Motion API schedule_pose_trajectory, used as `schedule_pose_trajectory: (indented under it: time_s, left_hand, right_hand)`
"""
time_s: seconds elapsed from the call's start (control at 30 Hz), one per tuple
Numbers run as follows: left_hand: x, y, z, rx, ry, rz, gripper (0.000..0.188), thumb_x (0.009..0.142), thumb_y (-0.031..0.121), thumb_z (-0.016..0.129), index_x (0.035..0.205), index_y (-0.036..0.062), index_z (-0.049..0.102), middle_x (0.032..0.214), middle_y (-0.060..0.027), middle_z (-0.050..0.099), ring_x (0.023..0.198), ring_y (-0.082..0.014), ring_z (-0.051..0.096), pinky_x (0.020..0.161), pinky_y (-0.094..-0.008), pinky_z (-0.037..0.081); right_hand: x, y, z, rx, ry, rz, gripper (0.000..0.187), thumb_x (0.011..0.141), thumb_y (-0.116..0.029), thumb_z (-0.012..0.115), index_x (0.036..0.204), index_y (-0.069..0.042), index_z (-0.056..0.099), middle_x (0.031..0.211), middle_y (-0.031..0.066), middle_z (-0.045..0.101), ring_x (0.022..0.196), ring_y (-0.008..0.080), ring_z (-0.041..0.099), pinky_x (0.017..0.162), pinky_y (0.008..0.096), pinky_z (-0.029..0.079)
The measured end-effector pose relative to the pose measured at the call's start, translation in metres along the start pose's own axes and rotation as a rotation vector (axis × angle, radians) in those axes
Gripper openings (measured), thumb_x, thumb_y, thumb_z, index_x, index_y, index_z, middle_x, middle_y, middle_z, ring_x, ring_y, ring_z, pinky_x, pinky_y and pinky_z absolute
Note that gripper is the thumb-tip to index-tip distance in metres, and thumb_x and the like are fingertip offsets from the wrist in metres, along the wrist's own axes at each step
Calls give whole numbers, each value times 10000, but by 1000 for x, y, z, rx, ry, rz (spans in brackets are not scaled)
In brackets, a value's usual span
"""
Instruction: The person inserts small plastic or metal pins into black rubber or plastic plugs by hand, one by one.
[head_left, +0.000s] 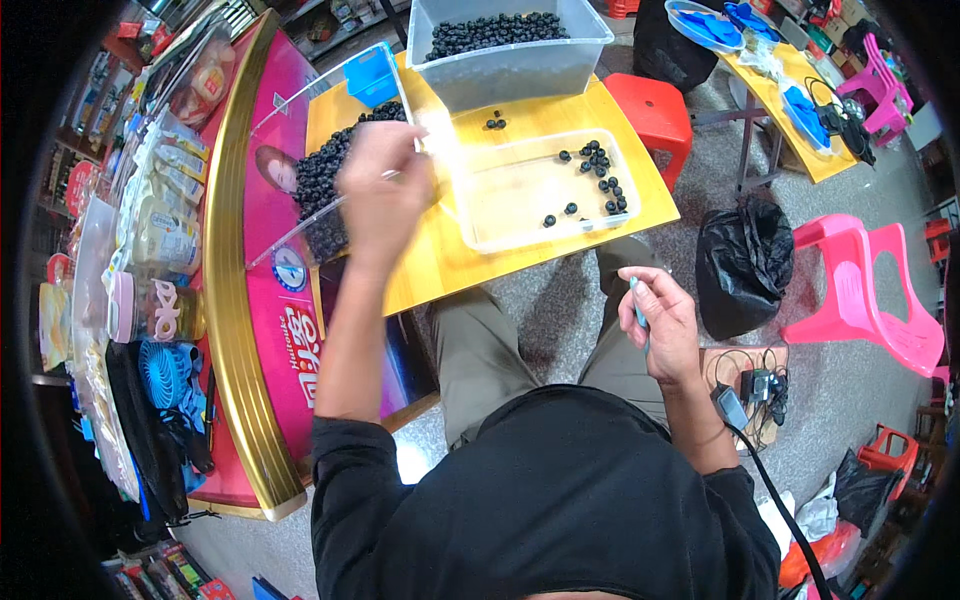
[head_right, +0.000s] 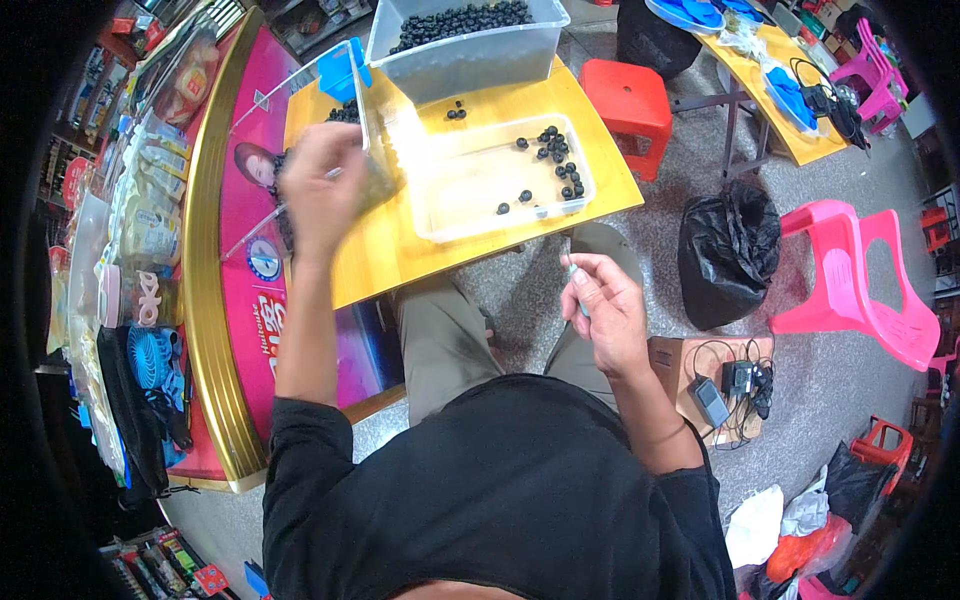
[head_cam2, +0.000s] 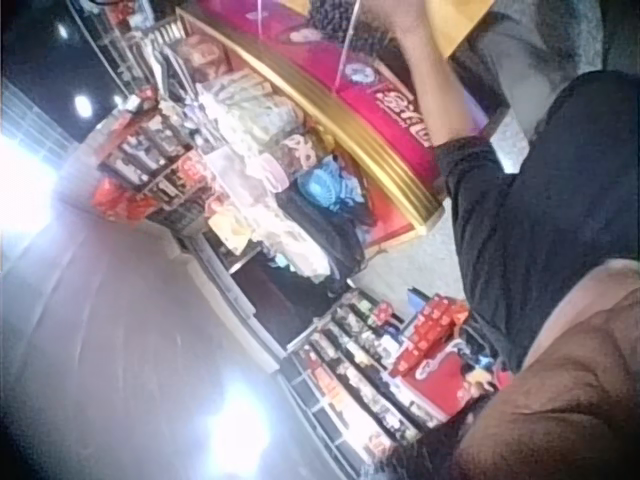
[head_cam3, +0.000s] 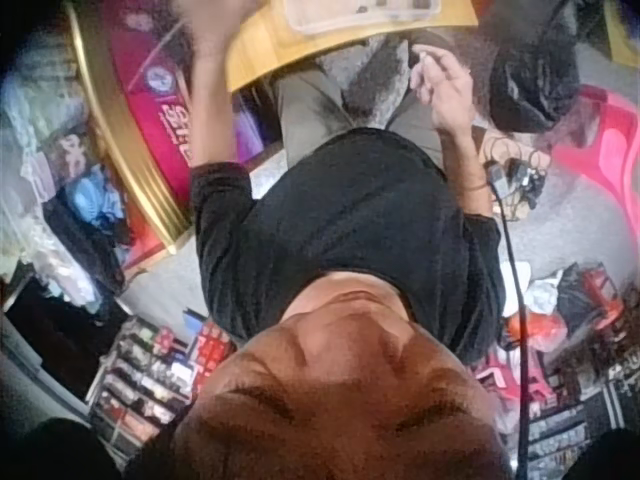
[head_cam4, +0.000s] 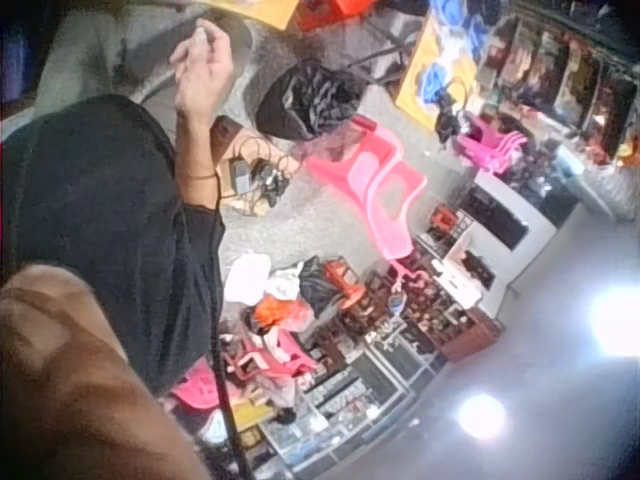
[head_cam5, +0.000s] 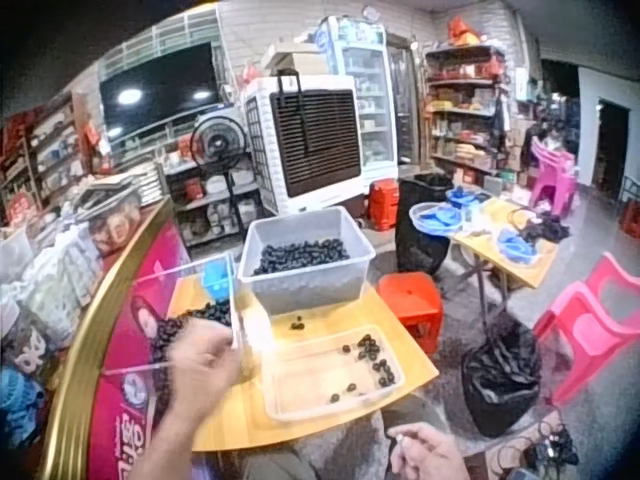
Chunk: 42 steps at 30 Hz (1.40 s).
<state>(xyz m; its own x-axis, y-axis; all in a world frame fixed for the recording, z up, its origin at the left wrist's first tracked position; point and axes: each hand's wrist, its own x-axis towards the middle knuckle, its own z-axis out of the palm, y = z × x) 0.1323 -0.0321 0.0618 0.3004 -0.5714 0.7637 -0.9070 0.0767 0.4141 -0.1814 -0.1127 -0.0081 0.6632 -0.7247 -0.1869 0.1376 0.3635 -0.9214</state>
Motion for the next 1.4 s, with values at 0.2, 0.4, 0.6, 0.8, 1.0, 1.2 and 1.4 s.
schedule_pose_trajectory:
  time_s: [0.2,0.4,0.6,0.8,1.0,1.2,1.4]
  left_hand:
    - [-27,10,125,2,-708,-187,177,782,145,666,882,-1,673,857,-171,657,786,-261,670,724,-364,523]
    - [-40,-7,181,166,-921,-183,136,620,119,635,728,44,669,776,-200,658,775,-354,654,709,-451,515]
    - [-46,-10,179,29,-821,-166,135,668,84,663,772,12,614,779,-184,654,740,-340,649,671,-423,509]
    - [-46,27,109,-572,-514,-517,178,722,-9,745,837,4,610,726,-6,571,668,-84,563,592,-242,480]
    - [-81,64,73,-897,-361,-558,220,687,-17,776,882,-1,677,781,-13,579,699,-73,535,606,-213,452]
    - [-92,79,52,-896,-289,-479,229,667,-46,779,860,2,666,833,-36,602,723,-95,550,610,-224,469]
    - [-93,91,45,-736,-236,-356,230,644,-99,739,825,0,638,836,-61,608,702,-126,565,600,-242,483]
  right_hand:
    - [0,-5,-1,-4,-3,-15,200,971,-130,502,1117,-9,568,659,44,561,484,31,406,420,161,292]
    - [-3,-6,-10,12,50,-47,196,963,-133,510,1100,-10,577,629,42,553,459,38,395,412,170,289]
    - [0,-6,-7,16,47,-41,200,966,-157,512,1089,-11,574,628,37,547,460,32,386,413,164,280]
    - [10,-8,6,36,-6,-72,206,968,-161,520,1088,-3,578,650,38,557,478,37,408,420,167,298]
    - [13,-9,25,-2,-11,-55,231,975,-183,509,1103,-1,572,661,45,555,483,38,404,428,171,309]
    - [9,-13,42,-40,-96,-52,180,922,-120,589,1056,1,589,685,30,571,521,26,456,447,154,331]
    - [5,-16,49,-103,-72,-27,138,846,-70,684,943,-15,602,725,-27,571,616,17,491,539,166,383]
